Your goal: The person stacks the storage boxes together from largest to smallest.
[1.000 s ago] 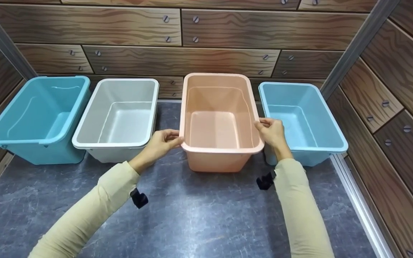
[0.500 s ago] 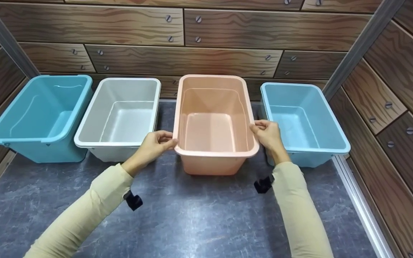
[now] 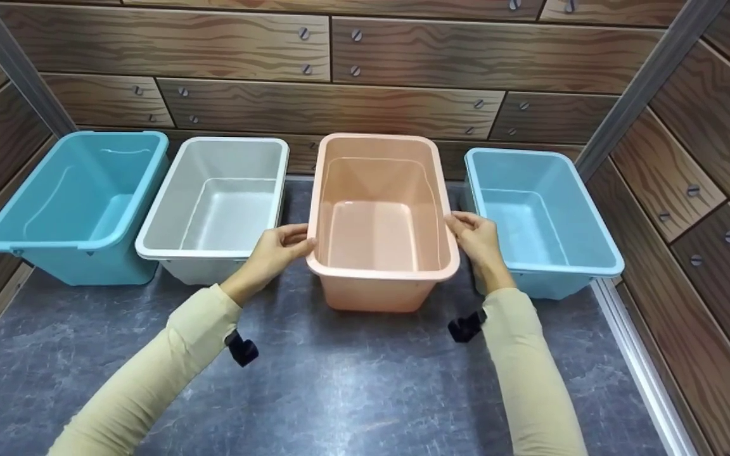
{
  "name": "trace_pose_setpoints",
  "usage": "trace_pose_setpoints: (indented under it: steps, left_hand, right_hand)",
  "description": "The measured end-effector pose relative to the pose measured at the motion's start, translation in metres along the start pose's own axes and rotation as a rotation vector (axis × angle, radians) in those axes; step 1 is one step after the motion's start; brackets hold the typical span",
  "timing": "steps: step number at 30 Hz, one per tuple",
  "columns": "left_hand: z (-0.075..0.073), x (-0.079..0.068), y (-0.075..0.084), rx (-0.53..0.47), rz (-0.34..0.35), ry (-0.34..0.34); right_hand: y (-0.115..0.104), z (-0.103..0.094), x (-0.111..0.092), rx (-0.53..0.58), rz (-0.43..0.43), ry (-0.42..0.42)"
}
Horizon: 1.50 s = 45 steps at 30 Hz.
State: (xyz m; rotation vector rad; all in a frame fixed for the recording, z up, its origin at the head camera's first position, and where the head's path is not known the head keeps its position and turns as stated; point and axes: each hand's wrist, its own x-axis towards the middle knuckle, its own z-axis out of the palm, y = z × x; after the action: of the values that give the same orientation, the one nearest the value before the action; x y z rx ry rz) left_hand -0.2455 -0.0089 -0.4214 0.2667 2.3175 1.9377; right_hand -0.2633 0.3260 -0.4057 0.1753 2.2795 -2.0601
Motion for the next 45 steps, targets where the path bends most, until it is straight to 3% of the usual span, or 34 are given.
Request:
trace_pose_setpoints:
  steps: [4,14,45]
  left_hand:
    - [0.002,0.002,0.0,-0.042,-0.008,-0.001]
    - [0.001,-0.001,0.0,-0.036,-0.03,0.01]
    - [-0.009,-0.019,0.0,-0.058,-0.036,0.026]
  right_hand:
    - [0.001,0.0,0.0,0.116,0.01,-0.021]
    - [0.002,0.002,-0.003,0.146,0.024,-0.03]
    - [0.005,0.01,-0.011,0.06,-0.024,-0.063]
